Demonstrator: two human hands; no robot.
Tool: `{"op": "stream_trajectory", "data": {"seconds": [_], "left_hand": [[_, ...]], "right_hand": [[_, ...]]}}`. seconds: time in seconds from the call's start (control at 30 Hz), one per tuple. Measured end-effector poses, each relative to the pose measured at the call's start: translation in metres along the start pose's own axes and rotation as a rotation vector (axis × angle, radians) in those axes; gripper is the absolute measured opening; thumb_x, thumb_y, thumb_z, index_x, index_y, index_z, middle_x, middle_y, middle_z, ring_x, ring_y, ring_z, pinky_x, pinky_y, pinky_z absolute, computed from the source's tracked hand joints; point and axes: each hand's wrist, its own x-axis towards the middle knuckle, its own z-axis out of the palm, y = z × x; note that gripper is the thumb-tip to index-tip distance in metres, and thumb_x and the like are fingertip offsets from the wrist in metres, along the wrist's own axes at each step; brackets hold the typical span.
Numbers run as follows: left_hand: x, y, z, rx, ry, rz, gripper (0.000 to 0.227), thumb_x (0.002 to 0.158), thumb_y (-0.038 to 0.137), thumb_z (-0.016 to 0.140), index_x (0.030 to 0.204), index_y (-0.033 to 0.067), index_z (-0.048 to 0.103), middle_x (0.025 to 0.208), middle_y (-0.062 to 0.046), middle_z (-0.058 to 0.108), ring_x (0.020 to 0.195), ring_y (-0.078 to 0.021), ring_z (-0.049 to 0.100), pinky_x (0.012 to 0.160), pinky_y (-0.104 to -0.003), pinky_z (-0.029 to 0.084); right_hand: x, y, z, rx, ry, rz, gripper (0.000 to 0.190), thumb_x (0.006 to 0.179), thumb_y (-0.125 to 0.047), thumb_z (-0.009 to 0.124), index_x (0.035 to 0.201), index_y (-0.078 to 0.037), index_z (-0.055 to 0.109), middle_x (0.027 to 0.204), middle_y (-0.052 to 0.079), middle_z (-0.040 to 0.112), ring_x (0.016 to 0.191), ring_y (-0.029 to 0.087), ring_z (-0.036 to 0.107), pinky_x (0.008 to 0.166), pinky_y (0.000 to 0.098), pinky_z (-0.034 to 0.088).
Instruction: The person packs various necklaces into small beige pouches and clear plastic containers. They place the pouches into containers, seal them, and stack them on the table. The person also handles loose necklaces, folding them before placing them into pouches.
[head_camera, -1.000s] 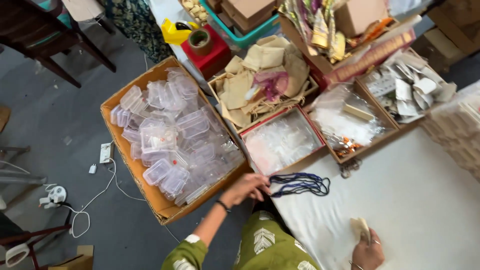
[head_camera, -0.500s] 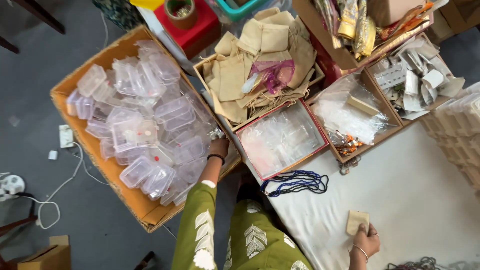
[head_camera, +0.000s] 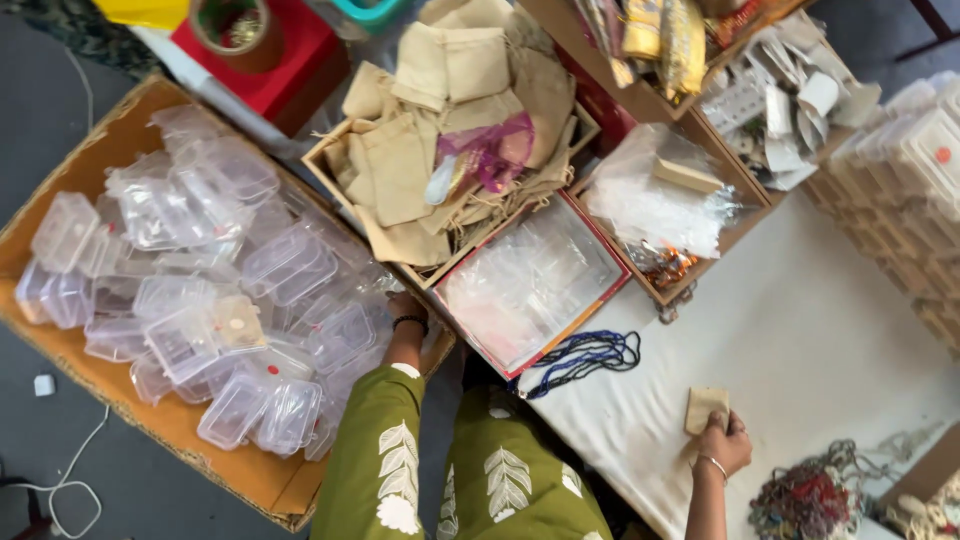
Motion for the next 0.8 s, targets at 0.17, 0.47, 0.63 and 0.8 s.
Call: {"op": "stream_trajectory", "data": {"seconds": [0.17,0.47,0.63,0.8], "left_hand": [[-0.001,-0.021,-0.004,-0.137,0.03,0.126,0.025,0.094,0.023,0.061,0.105,0.0079,0.078,0.109,-0.018,0.076,0.108,-0.0322,0.072,0.104,-0.044,0.051],[-0.063,-0.056,-0.096,-0.202,0.057,0.482,0.052,0.071,0.021,0.088,0.118,0.0081,0.07,0.121,-0.019,0.067,0.112,-0.0397,0.064,0.092,-0.047,0.055],[-0.099,-0.064,-0.148,-0.317,0.066,0.538,0.056,0.068,0.026,0.091,0.117,0.0069,0.071,0.116,-0.02,0.07,0.11,-0.0404,0.065,0.094,-0.048,0.054],[-0.134,-0.072,-0.194,-0.232,0.082,0.571,0.058,0.069,0.037,0.092,0.114,0.0057,0.072,0.1,-0.02,0.076,0.094,-0.0369,0.073,0.088,-0.043,0.059]], "right_hand": [[-0.009,-0.013,-0.003,0.06,0.031,0.069,0.039,0.094,-0.016,0.074,0.128,0.002,0.071,0.118,0.02,0.074,0.103,0.027,0.072,0.094,0.0364,0.053],[-0.013,-0.014,0.0,0.069,0.069,0.066,0.037,0.094,-0.015,0.074,0.127,0.002,0.072,0.116,0.02,0.074,0.101,0.027,0.072,0.093,0.0367,0.054],[-0.018,-0.024,-0.004,0.122,0.077,0.123,0.035,0.093,-0.014,0.075,0.126,0.0,0.073,0.113,0.018,0.075,0.099,0.025,0.073,0.09,0.0357,0.054],[-0.019,-0.03,-0.014,0.23,0.013,0.155,0.035,0.094,-0.015,0.076,0.125,0.0,0.072,0.113,0.016,0.076,0.098,0.019,0.072,0.09,0.0323,0.054]]}}
